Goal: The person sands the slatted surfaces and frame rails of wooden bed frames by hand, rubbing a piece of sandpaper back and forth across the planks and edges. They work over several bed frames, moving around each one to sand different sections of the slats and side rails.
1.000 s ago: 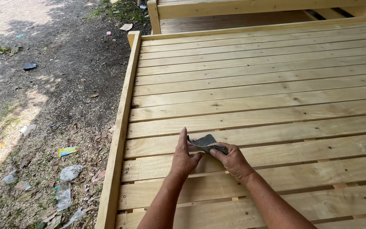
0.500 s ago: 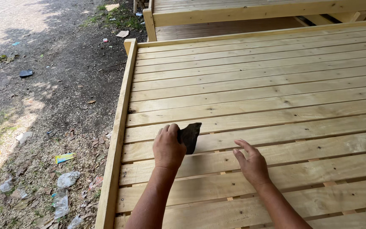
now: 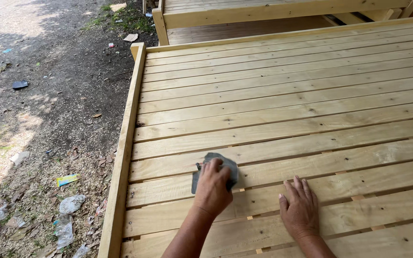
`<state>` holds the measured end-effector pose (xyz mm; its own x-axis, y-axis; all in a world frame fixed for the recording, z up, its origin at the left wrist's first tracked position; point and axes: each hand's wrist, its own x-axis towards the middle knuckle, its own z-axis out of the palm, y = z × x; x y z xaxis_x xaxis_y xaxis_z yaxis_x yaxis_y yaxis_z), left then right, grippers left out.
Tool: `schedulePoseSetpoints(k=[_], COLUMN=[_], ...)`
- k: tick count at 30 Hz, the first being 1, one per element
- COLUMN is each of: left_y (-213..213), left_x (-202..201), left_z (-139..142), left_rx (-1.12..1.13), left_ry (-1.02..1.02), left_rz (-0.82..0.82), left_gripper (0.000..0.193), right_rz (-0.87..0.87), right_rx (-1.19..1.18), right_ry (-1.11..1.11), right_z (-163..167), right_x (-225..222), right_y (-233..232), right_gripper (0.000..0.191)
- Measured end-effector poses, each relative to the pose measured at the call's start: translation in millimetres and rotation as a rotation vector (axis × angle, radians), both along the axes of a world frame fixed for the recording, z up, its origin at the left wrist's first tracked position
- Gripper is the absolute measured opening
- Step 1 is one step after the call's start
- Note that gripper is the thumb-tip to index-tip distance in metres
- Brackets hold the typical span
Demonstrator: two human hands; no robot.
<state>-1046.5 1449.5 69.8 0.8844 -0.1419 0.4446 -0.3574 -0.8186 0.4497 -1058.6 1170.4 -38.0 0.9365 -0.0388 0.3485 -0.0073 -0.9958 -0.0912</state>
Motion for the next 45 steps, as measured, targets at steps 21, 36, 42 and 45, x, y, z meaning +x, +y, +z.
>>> schedulePoseSetpoints(k=[21,36,42,45], left_y=[116,61,115,16], left_x=[-18,-34,-51,-34], left_z=[-98,-108,-117,-117], left_rx=[0.299,0.106,0.172,0.078], left_ry=[0.445,0.516,0.350,0.406], left_rz=[0.481,0.213,0.656,0.298], left_gripper=[0.082,0.046,0.062,0.058], right_rz=[0.030,0.025,-0.023,-0.014], right_rx=[-0.064,-0.060,-0.126,-0.116], right_ry=[0.039,0.060,0.102,0.086], right_z=[-3,6,1,2], right_x=[6,6,7,7], right_y=[7,10,13,12], right_gripper=[0.065,0.066,0.066,0.066])
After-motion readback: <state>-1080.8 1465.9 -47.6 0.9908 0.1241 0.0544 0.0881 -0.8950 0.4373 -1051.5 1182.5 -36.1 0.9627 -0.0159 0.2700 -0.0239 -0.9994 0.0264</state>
